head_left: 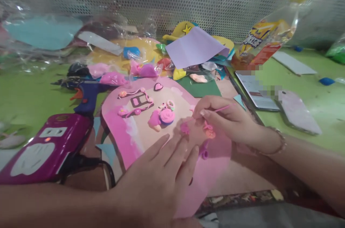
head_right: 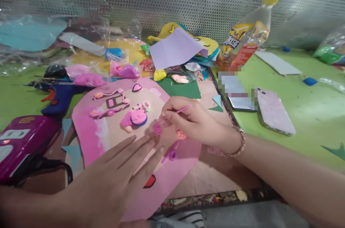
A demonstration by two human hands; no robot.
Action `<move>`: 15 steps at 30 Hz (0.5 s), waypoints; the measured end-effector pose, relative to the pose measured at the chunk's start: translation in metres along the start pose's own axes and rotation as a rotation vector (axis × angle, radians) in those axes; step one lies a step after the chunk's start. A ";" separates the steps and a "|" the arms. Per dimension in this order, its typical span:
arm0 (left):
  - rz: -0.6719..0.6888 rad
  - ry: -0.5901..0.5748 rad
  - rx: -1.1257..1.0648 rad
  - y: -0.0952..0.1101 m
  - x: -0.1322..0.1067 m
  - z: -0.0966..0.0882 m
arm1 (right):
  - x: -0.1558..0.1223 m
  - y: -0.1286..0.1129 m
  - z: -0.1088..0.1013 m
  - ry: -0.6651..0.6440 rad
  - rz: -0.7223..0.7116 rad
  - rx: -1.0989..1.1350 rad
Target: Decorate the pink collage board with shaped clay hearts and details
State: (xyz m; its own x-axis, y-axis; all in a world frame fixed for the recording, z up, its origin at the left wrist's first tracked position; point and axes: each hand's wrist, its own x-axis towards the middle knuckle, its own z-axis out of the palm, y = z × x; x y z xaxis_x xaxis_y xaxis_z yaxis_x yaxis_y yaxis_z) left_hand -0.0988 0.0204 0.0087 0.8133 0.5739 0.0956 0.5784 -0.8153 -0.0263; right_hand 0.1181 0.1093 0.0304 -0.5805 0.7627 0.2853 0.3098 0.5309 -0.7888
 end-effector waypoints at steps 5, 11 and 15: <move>-0.025 0.016 0.015 0.001 0.000 0.002 | -0.001 0.003 -0.004 0.003 0.005 -0.017; -0.051 -0.009 0.027 -0.002 0.001 -0.008 | -0.003 0.006 -0.009 -0.061 -0.002 -0.022; -0.029 0.029 0.078 -0.006 0.001 -0.003 | -0.003 0.006 -0.009 -0.069 0.009 -0.010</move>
State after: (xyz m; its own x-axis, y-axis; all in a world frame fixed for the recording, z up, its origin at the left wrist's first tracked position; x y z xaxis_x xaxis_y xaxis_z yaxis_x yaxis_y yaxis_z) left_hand -0.1017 0.0255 0.0119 0.7948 0.5937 0.1257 0.6055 -0.7894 -0.1009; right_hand 0.1285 0.1135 0.0296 -0.6280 0.7404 0.2397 0.3225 0.5279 -0.7857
